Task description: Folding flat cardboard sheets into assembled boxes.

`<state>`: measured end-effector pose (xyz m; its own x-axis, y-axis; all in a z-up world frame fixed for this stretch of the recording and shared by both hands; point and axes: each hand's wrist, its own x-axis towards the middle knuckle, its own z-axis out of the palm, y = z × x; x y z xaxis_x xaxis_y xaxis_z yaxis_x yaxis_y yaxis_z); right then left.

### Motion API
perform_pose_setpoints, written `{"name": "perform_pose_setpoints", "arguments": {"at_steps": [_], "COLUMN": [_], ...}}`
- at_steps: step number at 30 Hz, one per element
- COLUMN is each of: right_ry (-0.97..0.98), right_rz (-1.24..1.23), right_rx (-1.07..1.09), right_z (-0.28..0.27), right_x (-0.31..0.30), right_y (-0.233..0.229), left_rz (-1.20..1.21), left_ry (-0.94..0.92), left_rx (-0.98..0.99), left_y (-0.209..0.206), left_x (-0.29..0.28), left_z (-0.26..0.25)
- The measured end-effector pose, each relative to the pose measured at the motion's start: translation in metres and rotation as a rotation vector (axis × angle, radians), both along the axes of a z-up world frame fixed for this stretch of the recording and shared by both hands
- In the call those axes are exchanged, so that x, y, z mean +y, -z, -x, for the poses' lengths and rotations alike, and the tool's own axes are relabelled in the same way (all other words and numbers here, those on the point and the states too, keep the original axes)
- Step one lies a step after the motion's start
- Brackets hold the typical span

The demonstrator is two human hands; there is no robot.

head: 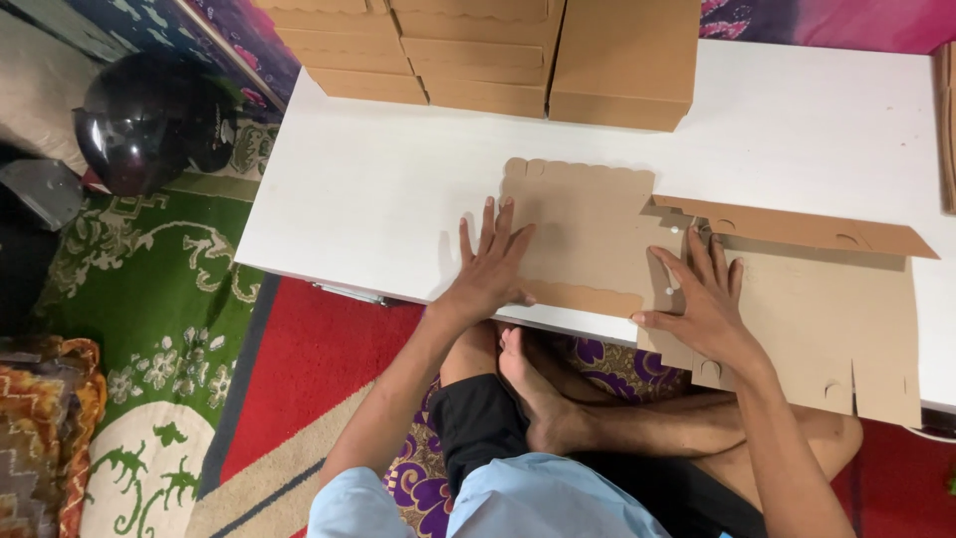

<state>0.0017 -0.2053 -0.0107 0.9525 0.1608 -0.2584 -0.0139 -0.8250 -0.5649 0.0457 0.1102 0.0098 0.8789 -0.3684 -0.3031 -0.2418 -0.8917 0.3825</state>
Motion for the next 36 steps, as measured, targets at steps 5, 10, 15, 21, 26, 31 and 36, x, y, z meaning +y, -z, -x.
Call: {"name": "perform_pose_setpoints", "arguments": {"at_steps": [5, 10, 15, 21, 26, 31, 36], "right_ry": [0.019, 0.018, 0.014, 0.053, 0.043, 0.030, 0.024], "right_rz": [-0.011, 0.013, -0.002, -0.015, -0.019, -0.015, -0.019], "right_rx": [0.001, 0.009, 0.003, -0.044, -0.052, -0.052, -0.070], "right_z": [0.001, 0.000, 0.001, 0.004, 0.004, 0.002, 0.003], "right_x": [0.002, 0.000, 0.002, 0.003, 0.000, 0.000, -0.001], "right_y": [-0.002, 0.001, -0.003, 0.003, 0.005, 0.005, 0.008], "left_rz": [0.073, 0.091, 0.067, 0.298, 0.388, 0.297, 0.271], "left_ry": [0.023, 0.019, 0.097, -0.002, 0.031, 0.061, 0.056], "left_rx": [0.084, 0.089, -0.099, -0.143, -0.222, -0.186, -0.128], "left_y": [-0.003, -0.012, -0.019, -0.021, 0.009, 0.026, 0.033], "left_x": [0.028, 0.025, -0.002, -0.096, -0.125, -0.123, -0.126], "left_z": [-0.005, 0.000, 0.016, 0.053, 0.070, 0.065, 0.062]}}
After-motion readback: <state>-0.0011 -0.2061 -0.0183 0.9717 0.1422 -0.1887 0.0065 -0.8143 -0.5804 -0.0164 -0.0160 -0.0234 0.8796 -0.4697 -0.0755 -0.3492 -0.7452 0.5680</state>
